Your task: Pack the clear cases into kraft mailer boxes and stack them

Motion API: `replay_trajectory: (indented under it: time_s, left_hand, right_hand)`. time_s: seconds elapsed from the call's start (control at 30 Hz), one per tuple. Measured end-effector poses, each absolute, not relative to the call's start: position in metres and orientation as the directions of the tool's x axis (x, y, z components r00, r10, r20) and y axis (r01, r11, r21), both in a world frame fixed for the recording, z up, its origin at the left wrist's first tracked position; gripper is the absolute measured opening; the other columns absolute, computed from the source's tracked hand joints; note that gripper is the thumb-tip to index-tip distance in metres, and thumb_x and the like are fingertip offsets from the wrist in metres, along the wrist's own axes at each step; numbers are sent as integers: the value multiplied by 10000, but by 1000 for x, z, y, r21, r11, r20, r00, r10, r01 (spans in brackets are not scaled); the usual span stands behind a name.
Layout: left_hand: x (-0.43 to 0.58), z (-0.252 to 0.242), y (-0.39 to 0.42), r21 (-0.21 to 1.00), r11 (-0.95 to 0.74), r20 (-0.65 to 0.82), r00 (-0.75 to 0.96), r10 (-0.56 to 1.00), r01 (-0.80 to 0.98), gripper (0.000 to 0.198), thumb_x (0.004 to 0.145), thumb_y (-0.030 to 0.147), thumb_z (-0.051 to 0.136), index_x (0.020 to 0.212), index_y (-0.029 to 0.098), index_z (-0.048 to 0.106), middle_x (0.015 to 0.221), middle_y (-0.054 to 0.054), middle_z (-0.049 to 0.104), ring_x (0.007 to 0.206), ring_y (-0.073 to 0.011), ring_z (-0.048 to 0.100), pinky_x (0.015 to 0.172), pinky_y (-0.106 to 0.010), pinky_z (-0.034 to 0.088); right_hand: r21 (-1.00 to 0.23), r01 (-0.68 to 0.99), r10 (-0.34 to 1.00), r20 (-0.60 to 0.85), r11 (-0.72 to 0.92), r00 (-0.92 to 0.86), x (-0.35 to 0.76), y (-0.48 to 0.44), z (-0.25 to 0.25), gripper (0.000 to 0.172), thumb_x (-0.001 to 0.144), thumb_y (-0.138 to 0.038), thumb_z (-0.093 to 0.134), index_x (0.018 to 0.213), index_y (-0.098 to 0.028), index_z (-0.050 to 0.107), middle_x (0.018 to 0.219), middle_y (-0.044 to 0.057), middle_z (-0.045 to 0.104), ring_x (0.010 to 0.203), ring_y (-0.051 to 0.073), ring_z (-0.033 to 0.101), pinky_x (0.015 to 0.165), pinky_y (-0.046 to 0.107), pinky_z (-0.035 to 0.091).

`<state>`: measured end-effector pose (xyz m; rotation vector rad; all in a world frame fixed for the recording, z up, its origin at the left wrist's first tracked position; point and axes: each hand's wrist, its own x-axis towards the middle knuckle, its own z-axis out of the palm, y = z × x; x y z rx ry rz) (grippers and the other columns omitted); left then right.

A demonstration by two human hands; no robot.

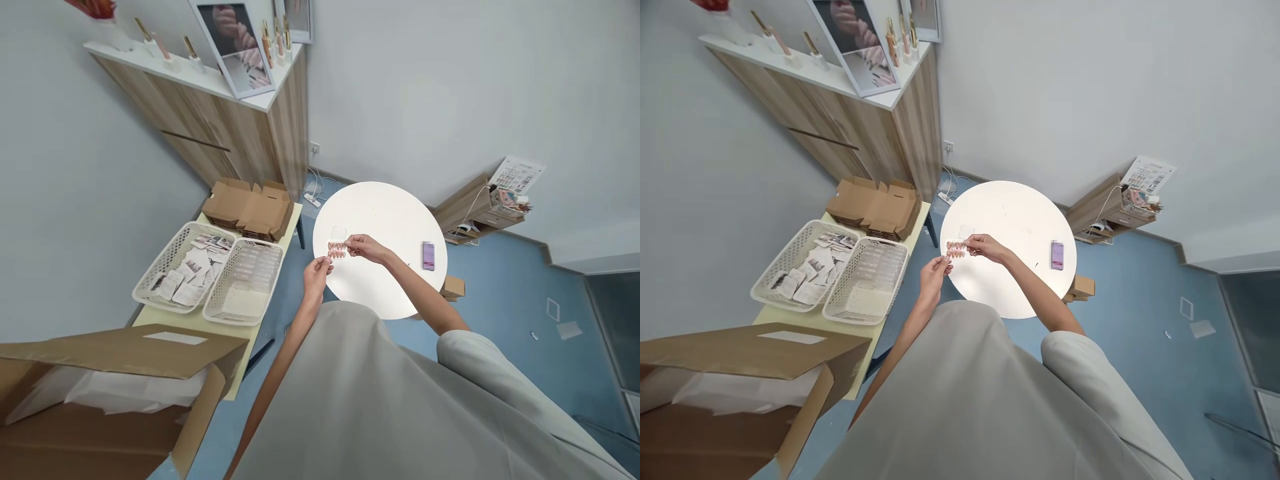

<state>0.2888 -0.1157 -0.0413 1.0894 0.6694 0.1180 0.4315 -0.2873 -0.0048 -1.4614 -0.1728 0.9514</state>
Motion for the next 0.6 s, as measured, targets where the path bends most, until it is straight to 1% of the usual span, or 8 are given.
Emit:
replay_trajectory:
  time_s: [0.1, 0.2, 0.27, 0.33, 0.4, 0.47, 0.53, 0.6]
  left_hand:
    - [297, -45, -132, 879, 438, -407, 777, 479, 190, 445, 733, 550, 929, 897, 166, 775, 837, -66, 751, 815, -185, 714, 778, -317, 575]
    - [296, -53, -146, 921, 354, -350, 750, 561, 165, 431, 780, 568, 900, 917, 177, 782, 872, -72, 769, 835, -198, 726, 801, -342, 598]
    - [291, -56, -153, 961, 230, -265, 737, 622, 151, 395, 834, 566, 864, 933, 188, 803, 940, -85, 792, 885, -216, 748, 846, -370, 618]
    - [284, -58, -158, 992, 28, -110, 743, 660, 122, 334, 896, 536, 829, 949, 206, 839, 1041, -102, 814, 979, -242, 772, 917, -404, 630]
    - [279, -58, -164, 977, -199, 67, 773, 631, 77, 270, 960, 494, 789, 975, 237, 870, 1112, -104, 826, 1050, -259, 784, 993, -438, 627]
    - [277, -56, -169, 926, -375, 190, 816, 546, 35, 243, 1008, 469, 750, 979, 268, 884, 1101, -98, 837, 1051, -268, 792, 1031, -468, 621]
    - [279, -54, -176, 882, -471, 246, 861, 446, -9, 246, 1034, 461, 728, 959, 286, 884, 1094, -99, 844, 1077, -286, 793, 1058, -496, 614]
    - [282, -52, -183, 868, -495, 266, 880, 394, -40, 237, 1023, 483, 757, 981, 286, 882, 1174, -115, 839, 1181, -314, 775, 1110, -526, 596]
  right_hand:
    - [-898, -409, 581, -422, -162, 696, 441, -296, -9, 553, 650, -606, 1023, 856, -181, 736, 709, -30, 692, 627, 97, 592, 637, 248, 446]
    - [-897, -415, 516, -431, -153, 741, 439, -302, -17, 531, 658, -582, 1022, 862, -187, 731, 832, 27, 788, 702, 128, 699, 665, 252, 487]
    - [-897, -421, 502, -429, -138, 751, 431, -304, -22, 527, 682, -599, 1014, 850, -191, 726, 937, 65, 831, 798, 158, 762, 698, 255, 518]
    - [-900, -420, 505, -419, -118, 754, 419, -305, -26, 535, 688, -627, 1011, 848, -195, 738, 969, 76, 842, 885, 188, 791, 724, 257, 543]
    - [-904, -417, 498, -407, -97, 766, 406, -305, -30, 541, 676, -646, 1009, 844, -198, 755, 922, 66, 831, 912, 202, 789, 730, 262, 564]
    - [-909, -412, 457, -394, -65, 798, 394, -307, -32, 531, 681, -651, 997, 837, -201, 762, 875, 51, 811, 890, 196, 772, 726, 267, 583]
    - [-909, -415, 388, -393, -30, 834, 386, -310, -35, 516, 693, -649, 980, 820, -203, 755, 835, 38, 790, 847, 182, 748, 711, 269, 595]
    - [-904, -428, 326, -407, -7, 853, 383, -319, -37, 513, 683, -645, 977, 793, -203, 742, 799, 29, 768, 809, 172, 726, 688, 267, 598]
